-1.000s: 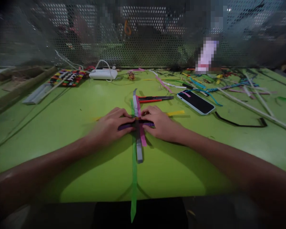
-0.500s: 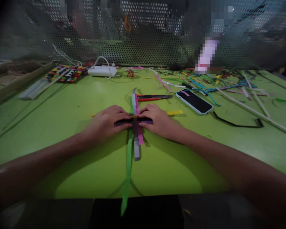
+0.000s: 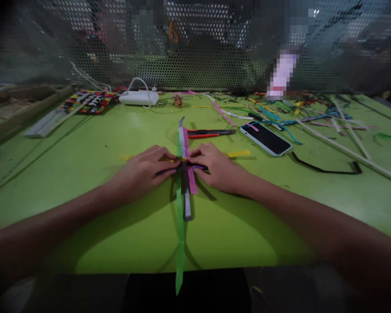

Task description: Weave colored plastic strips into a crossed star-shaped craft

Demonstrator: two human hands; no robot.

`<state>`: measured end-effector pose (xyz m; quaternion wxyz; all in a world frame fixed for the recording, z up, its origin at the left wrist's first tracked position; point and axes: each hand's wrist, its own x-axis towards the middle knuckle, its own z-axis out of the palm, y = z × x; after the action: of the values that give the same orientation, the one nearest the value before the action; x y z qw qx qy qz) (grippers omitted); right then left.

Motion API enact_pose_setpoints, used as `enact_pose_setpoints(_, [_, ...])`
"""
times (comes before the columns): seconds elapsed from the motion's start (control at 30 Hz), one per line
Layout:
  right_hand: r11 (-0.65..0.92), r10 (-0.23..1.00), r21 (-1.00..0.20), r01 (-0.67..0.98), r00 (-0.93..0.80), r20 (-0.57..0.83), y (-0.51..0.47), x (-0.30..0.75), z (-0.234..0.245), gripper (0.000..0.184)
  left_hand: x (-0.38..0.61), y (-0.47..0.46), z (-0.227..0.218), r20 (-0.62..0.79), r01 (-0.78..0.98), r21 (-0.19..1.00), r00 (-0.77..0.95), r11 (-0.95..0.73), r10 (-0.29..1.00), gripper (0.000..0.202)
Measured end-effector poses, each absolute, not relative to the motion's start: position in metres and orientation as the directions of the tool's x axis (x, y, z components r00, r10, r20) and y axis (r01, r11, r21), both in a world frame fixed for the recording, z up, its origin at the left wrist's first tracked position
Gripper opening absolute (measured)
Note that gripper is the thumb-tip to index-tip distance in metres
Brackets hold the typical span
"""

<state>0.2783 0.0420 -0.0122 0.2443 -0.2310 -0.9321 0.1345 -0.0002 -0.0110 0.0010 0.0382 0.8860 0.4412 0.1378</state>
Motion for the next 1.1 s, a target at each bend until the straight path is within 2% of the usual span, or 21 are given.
enact_pose_setpoints(0.37, [0.851, 0.515, -0.345, 0.397, -0.758, 0.399, 0.038, 0.277, -0.01, 0.026, 0.003, -0.013, 0.001, 0.23, 0.781, 0.132, 0.575, -0.611, 0.785, 0.029])
enact_pose_setpoints(0.57, [0.848, 0.517, -0.34, 0.407, -0.776, 0.362, 0.042, 0.277, -0.01, 0.022, -0.001, -0.01, -0.006, 0.288, 0.744, 0.223, 0.567, -0.63, 0.772, 0.028])
enact_pose_setpoints(0.77, [0.856, 0.495, -0.381, 0.35, -0.768, 0.406, 0.052, 0.276, -0.018, 0.025, -0.003, -0.005, -0.013, 0.339, 0.721, 0.31, 0.526, -0.62, 0.78, 0.023])
enact_pose_setpoints(0.97, [0.849, 0.488, -0.425, 0.312, -0.772, 0.407, 0.054, 0.276, -0.019, 0.028, -0.003, -0.005, -0.015, 0.344, 0.705, 0.328, 0.532, -0.629, 0.774, 0.024])
enact_pose_setpoints(1.1, [0.835, 0.514, -0.427, 0.348, -0.772, 0.375, 0.054, 0.275, -0.017, 0.034, -0.001, -0.007, -0.013, 0.331, 0.72, 0.317, 0.526, -0.618, 0.783, 0.021])
